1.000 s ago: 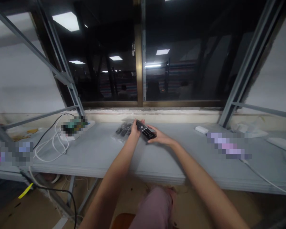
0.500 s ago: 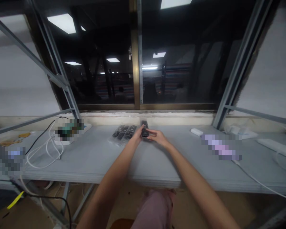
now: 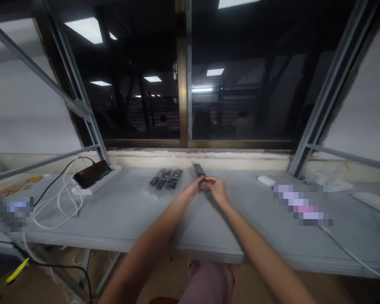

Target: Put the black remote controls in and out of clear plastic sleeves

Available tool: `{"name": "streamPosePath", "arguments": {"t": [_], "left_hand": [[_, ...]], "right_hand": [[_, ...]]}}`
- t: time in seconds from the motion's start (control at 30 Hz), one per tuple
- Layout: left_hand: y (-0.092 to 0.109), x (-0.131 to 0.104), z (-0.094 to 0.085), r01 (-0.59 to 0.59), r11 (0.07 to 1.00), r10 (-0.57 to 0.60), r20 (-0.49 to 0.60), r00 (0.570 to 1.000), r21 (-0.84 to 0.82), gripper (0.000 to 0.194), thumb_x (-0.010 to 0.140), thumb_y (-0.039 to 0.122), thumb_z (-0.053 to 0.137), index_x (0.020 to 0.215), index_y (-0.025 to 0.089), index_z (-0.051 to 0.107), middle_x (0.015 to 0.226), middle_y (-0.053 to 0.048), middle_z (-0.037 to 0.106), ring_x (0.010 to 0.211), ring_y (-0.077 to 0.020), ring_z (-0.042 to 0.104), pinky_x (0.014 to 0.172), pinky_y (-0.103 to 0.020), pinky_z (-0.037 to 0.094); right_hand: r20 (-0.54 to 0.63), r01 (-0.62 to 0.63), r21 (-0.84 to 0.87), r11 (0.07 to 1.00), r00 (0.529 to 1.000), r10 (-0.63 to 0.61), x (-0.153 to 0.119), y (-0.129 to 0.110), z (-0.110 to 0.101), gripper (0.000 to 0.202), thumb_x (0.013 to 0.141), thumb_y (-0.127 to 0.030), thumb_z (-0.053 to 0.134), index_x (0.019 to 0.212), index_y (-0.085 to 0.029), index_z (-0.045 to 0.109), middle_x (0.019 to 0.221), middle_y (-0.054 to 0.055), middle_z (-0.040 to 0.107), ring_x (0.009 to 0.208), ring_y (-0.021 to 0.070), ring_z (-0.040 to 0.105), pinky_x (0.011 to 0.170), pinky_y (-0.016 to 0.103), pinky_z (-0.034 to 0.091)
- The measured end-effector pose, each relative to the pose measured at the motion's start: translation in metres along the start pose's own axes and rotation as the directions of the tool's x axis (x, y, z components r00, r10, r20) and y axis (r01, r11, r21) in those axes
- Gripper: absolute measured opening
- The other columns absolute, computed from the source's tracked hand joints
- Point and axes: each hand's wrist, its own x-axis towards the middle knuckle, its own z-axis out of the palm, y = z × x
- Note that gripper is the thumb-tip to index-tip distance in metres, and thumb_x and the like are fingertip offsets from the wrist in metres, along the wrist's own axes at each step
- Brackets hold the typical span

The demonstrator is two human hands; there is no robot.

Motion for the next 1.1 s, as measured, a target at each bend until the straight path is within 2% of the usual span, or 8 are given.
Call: {"name": "streamPosePath", "arguments": {"t": [0.1,0.3,0.53,0.63,0.77,0.83,0.93,1.1], "left_hand": [[-0.002,-0.002,0.004,0.020,0.999,-0.019,-0.042,0.999,0.029,0.012,0.081,0.021,0.060,0.072,0.015,0.065,0.064,-0.002,0.064,0.064,-0.0128,0.059,0.072,-0.025,0.043],[-0.008,-0.005,0.003,0.005,0.998,0.002,-0.091,0.996,0.070,0.011,0.081,0.017,0.058,0.073,0.014,0.066,0.069,-0.004,0.066,0.069,-0.0136,0.059,0.074,-0.026,0.043],[-0.012,-0.016,-0.020,-0.003,0.998,0.005,-0.033,0.999,0.070,0.010,0.073,0.022,0.072,0.075,0.014,0.065,0.066,-0.003,0.065,0.065,-0.0123,0.058,0.073,-0.025,0.043],[-0.008,-0.024,-0.029,0.016,0.995,-0.010,-0.062,0.998,0.097,0.014,0.072,0.016,0.070,0.084,0.015,0.065,0.069,-0.004,0.067,0.064,-0.0125,0.060,0.071,-0.025,0.045],[0.004,-0.040,-0.044,0.021,0.967,0.015,-0.140,0.990,0.254,0.039,0.071,0.014,0.068,0.109,0.017,0.060,0.054,0.000,0.062,0.052,-0.0153,0.059,0.068,-0.029,0.047],[0.012,-0.048,-0.050,-0.065,0.900,0.155,-0.177,0.972,0.432,0.040,0.070,0.015,0.068,0.109,0.020,0.061,0.047,0.003,0.056,0.056,-0.0183,0.061,0.074,-0.030,0.047],[0.025,-0.055,-0.056,-0.159,0.673,0.399,-0.173,0.901,0.722,0.027,0.067,0.014,0.067,0.092,0.024,0.066,0.051,0.001,0.055,0.079,-0.0247,0.064,0.089,-0.034,0.041],[0.044,-0.042,-0.056,-0.266,0.287,0.537,0.076,0.840,0.920,0.011,0.074,0.017,0.059,0.081,0.022,0.065,0.092,-0.010,0.065,0.107,-0.0274,0.054,0.102,-0.036,0.032]], "right_hand": [[-0.071,-0.023,-0.082,0.996,0.997,0.017,-0.004,-0.002,-0.004,0.023,0.070,-0.031,0.059,0.083,-0.018,0.073,0.078,0.007,0.073,0.070,0.0202,0.064,0.064,0.028,0.046],[-0.060,-0.044,-0.203,0.978,0.998,0.032,-0.009,-0.008,-0.007,0.022,0.075,-0.035,0.055,0.075,-0.021,0.071,0.070,0.003,0.070,0.064,0.0180,0.062,0.058,0.024,0.040],[0.060,0.001,-0.341,0.940,0.998,0.021,-0.010,-0.015,-0.001,0.044,0.079,-0.033,0.061,0.122,-0.028,0.060,0.097,0.004,0.072,0.086,0.0211,0.066,0.072,0.027,0.046],[0.141,0.043,-0.333,0.942,0.990,0.005,-0.009,-0.014,0.006,0.031,0.081,-0.026,0.059,0.110,-0.027,0.069,0.106,0.007,0.071,0.097,0.0238,0.066,0.080,0.031,0.047],[0.168,0.050,-0.312,0.949,0.986,0.004,-0.009,-0.013,0.015,0.025,0.078,-0.016,0.058,0.095,-0.024,0.074,0.098,0.008,0.073,0.089,0.0238,0.068,0.080,0.031,0.049],[0.181,0.066,-0.309,0.949,0.983,-0.010,-0.009,-0.016,0.018,0.022,0.078,-0.016,0.059,0.091,-0.023,0.075,0.094,0.007,0.073,0.085,0.0234,0.069,0.078,0.030,0.049],[0.206,0.105,-0.326,0.940,0.978,-0.038,-0.010,-0.024,0.024,0.021,0.079,-0.015,0.059,0.089,-0.022,0.076,0.092,0.008,0.074,0.084,0.0229,0.069,0.076,0.029,0.048],[0.285,0.165,-0.365,0.916,0.957,-0.059,-0.009,-0.042,0.040,0.027,0.083,-0.014,0.052,0.098,-0.020,0.073,0.098,0.009,0.073,0.090,0.0224,0.067,0.080,0.028,0.047]]}}
